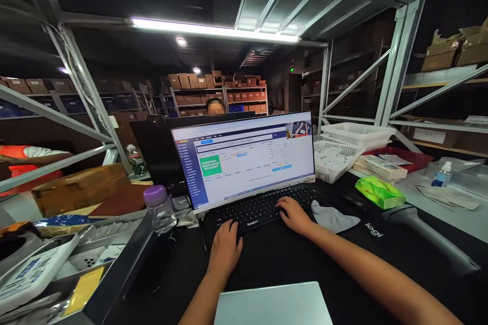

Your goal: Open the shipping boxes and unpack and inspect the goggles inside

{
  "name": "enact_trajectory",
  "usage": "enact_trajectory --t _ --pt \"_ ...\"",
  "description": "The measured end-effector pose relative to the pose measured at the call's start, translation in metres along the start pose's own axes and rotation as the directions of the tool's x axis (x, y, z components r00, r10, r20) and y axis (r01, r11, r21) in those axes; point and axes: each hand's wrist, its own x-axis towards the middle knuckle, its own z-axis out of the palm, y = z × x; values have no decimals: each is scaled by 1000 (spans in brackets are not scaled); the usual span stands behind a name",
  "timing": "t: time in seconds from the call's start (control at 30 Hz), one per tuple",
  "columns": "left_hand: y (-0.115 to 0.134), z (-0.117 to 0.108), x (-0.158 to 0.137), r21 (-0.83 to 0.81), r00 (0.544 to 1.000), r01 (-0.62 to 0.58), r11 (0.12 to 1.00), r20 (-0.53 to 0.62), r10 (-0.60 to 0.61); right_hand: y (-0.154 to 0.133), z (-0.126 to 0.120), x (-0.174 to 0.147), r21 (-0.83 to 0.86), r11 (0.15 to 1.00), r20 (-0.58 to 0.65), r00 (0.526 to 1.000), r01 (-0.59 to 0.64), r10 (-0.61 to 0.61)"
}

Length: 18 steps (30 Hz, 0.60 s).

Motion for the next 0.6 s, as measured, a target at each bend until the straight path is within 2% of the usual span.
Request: enact_trajectory --t 0.17,0.33,0.47,0.6 --pt "1 0 1 -24 1000 20 1000 18 -19 -8 8 -3 8 1000 -13 1000 18 -18" --pt "2 0 2 -51 999 35 998 22 -33 -17 6 -7 -2 994 44 993 110 -110" --pt "3 0 1 -69 998 57 996 4 -57 -25 5 2 -8 987 84 983 162 -161" --pt "0 1 1 -78 988 148 986 -32 -151 -38 8 18 5 991 80 988 131 -131"
